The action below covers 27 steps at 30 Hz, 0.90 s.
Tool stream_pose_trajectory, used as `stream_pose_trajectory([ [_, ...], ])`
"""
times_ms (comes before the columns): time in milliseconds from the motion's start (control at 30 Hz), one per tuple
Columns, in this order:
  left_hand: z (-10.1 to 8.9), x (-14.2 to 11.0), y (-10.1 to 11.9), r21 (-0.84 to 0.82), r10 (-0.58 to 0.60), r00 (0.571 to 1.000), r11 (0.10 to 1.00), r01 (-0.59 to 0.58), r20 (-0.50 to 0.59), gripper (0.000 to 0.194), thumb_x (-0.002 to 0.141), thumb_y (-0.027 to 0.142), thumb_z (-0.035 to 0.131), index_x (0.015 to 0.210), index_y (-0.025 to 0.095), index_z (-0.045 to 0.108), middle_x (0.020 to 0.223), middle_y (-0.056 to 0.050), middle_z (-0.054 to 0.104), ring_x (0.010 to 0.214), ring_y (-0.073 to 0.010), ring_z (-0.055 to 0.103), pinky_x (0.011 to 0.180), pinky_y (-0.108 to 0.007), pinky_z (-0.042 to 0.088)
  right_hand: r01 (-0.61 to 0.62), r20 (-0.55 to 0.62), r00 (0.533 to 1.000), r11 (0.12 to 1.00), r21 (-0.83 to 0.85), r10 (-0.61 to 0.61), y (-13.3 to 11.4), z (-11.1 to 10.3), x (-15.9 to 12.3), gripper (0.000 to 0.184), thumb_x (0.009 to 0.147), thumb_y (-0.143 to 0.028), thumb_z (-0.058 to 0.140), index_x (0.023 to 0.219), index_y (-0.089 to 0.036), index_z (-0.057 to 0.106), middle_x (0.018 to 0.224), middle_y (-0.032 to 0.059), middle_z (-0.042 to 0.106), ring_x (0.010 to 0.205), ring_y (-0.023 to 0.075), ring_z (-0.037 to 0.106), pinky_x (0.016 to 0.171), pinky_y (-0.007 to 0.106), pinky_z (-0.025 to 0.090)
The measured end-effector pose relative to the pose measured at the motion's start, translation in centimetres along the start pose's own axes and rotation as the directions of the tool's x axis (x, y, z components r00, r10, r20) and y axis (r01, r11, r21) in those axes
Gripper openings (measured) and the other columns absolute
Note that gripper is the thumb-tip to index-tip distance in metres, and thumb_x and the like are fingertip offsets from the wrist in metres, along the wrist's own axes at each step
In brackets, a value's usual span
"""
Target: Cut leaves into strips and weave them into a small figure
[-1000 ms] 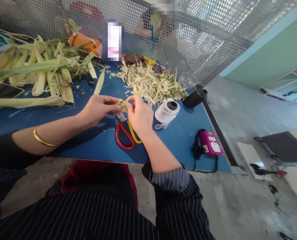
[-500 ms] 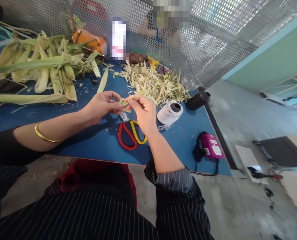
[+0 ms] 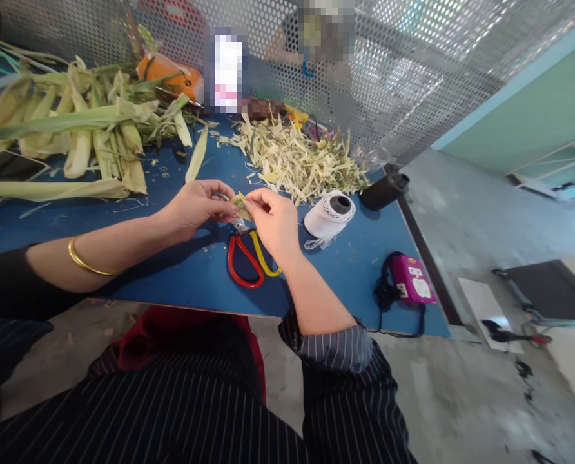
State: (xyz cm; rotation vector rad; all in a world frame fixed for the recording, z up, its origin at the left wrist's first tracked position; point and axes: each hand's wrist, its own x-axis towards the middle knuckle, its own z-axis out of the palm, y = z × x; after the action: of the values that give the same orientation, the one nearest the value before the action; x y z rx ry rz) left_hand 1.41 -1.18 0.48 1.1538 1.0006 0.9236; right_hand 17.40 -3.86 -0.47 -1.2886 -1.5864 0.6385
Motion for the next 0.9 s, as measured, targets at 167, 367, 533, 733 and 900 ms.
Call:
stream_pose_trajectory([
  [167,0.1,0.0,0.2,-0.029,-0.046,0.999,0.999,0.045,-0.019,0.020,0.066,0.002,0.070,0.072,0.014,0.055,0.053,0.000,0.062,0.048,-0.0081,0.059,0.054,-0.021,0.049,-0.003,-0.045,0.999,1.000,0.029,0.004,0.1,0.2,0.0,0.007,0.079,-0.025,0.062,0.077,-0.020,0.066,0.068,-0.0022,0.060,0.060,0.0103,0.053,0.063,0.028,0.044],
  [367,0.1,0.0,0.1,-0.031,-0.030,0.999,0.999,0.030,-0.029,0.020,0.066,0.004,0.072,0.072,0.013,0.055,0.052,0.000,0.062,0.048,-0.0083,0.059,0.052,-0.020,0.048,-0.056,0.017,0.998,0.998,-0.002,0.056,0.0,0.1,0.2,0.012,0.079,-0.025,0.060,0.069,-0.019,0.062,0.069,-0.0018,0.055,0.066,0.0110,0.048,0.066,0.028,0.040],
  [533,0.1,0.1,-0.3,-0.013,-0.001,1.000,1.000,0.001,-0.020,0.021,0.066,0.004,0.073,0.074,0.014,0.056,0.052,0.001,0.062,0.047,-0.0082,0.059,0.052,-0.020,0.048,-0.104,0.007,0.994,0.986,-0.129,0.106,0.0,-0.1,0.2,0.017,0.077,-0.024,0.059,0.062,-0.018,0.057,0.068,-0.0017,0.054,0.066,0.0114,0.047,0.067,0.029,0.038],
  [733,0.1,0.0,-0.6,0.049,0.046,0.999,0.998,-0.046,0.003,0.021,0.065,0.007,0.074,0.075,0.014,0.057,0.056,0.001,0.062,0.050,-0.0085,0.059,0.055,-0.022,0.050,-0.036,0.008,0.999,0.961,-0.276,0.040,-0.2,0.0,0.1,0.016,0.079,-0.022,0.058,0.063,-0.019,0.056,0.072,-0.0009,0.052,0.069,0.0125,0.050,0.070,0.030,0.038],
  [900,-0.1,-0.1,-0.9,0.203,0.149,0.987,0.967,-0.157,0.055,0.020,0.064,0.010,0.073,0.076,0.015,0.058,0.058,0.000,0.062,0.054,-0.0103,0.061,0.056,-0.023,0.050,0.007,-0.003,1.000,0.930,-0.366,-0.009,-0.5,0.2,-0.2,0.016,0.081,-0.021,0.056,0.065,-0.019,0.056,0.072,-0.0003,0.054,0.068,0.0128,0.050,0.068,0.030,0.038],
])
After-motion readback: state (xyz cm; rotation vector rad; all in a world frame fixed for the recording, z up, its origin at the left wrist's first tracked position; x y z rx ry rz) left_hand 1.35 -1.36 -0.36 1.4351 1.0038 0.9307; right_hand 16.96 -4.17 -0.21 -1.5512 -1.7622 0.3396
